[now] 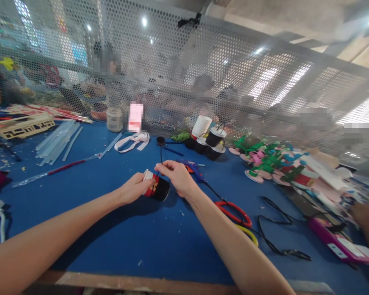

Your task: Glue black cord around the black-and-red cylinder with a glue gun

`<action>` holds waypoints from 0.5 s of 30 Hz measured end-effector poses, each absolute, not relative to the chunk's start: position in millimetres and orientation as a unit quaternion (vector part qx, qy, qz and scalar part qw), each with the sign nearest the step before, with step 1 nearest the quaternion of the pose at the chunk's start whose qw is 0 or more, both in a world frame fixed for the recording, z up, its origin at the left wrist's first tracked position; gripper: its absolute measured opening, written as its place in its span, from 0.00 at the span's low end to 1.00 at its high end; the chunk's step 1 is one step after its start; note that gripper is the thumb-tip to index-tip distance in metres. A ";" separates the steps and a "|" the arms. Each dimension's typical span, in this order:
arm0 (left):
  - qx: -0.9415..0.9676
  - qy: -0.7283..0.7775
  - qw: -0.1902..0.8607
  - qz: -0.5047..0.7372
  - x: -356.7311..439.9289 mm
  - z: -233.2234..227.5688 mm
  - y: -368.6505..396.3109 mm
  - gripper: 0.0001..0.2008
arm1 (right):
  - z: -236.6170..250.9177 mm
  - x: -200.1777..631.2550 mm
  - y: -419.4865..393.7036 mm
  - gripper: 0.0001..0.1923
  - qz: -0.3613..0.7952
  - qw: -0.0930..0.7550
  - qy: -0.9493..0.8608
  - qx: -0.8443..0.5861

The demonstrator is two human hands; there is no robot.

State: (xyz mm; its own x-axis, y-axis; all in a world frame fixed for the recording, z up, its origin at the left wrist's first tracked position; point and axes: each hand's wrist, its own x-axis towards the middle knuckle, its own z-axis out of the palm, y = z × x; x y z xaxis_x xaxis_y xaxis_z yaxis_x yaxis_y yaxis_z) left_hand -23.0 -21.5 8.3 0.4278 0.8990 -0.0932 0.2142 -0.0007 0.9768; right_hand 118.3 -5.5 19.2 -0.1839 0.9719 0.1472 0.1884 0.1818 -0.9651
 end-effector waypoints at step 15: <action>0.508 0.468 0.656 0.305 -18.3 18.0 -20.6 0.11 | 28.7 136.2 -6.0 0.12 0.320 0.487 -0.679 -0.446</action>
